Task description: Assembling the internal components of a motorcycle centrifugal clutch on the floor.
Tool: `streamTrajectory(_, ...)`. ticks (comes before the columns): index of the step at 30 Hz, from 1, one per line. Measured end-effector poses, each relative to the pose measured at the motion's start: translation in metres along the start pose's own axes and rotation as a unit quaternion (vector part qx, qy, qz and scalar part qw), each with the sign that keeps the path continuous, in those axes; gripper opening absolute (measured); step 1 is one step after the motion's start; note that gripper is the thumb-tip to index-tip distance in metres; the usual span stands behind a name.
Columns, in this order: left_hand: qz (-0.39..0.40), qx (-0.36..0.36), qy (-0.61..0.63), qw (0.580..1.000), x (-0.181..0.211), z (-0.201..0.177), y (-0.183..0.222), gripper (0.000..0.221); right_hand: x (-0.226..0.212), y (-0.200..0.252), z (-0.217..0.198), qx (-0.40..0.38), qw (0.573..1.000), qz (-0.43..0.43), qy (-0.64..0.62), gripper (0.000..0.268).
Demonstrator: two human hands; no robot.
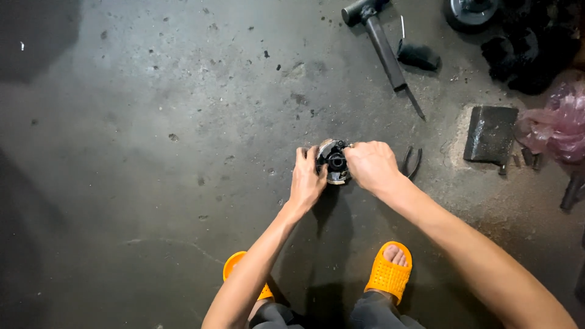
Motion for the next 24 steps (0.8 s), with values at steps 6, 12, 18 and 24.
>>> streamTrajectory(6, -0.009, 0.0, 0.043, 0.999, -0.005, -0.001, -0.002, 0.052, 0.012, 0.013, -0.013, -0.018, 0.967, 0.112, -0.227, 0.017)
streamTrajectory(12, -0.008, -0.017, 0.05, 0.999, -0.005, -0.006, -0.006, 0.052, -0.009, 0.056, 0.036, 0.066, 0.844, 0.278, -0.453, 0.017)
streamTrajectory(18, -0.002, -0.027, 0.042, 0.999, -0.01, -0.007, -0.012, 0.047, -0.025, 0.061, 0.099, 0.073, 0.689, 0.343, -0.634, 0.017)
streamTrajectory(24, 0.011, -0.017, 0.058, 0.998, -0.006, -0.012, -0.01, 0.043, -0.055, 0.053, 0.064, 0.149, 0.57, 0.406, -0.698, 0.018)
Point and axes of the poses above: each hand's wrist, its own y-axis away from the middle knuckle, its own z-axis out of the palm, x = y × z, the point moved 5 cm from there along -y, towards the middle knuckle, and after that the axes turned 12 degrees about -z, right-handed, at the moved point
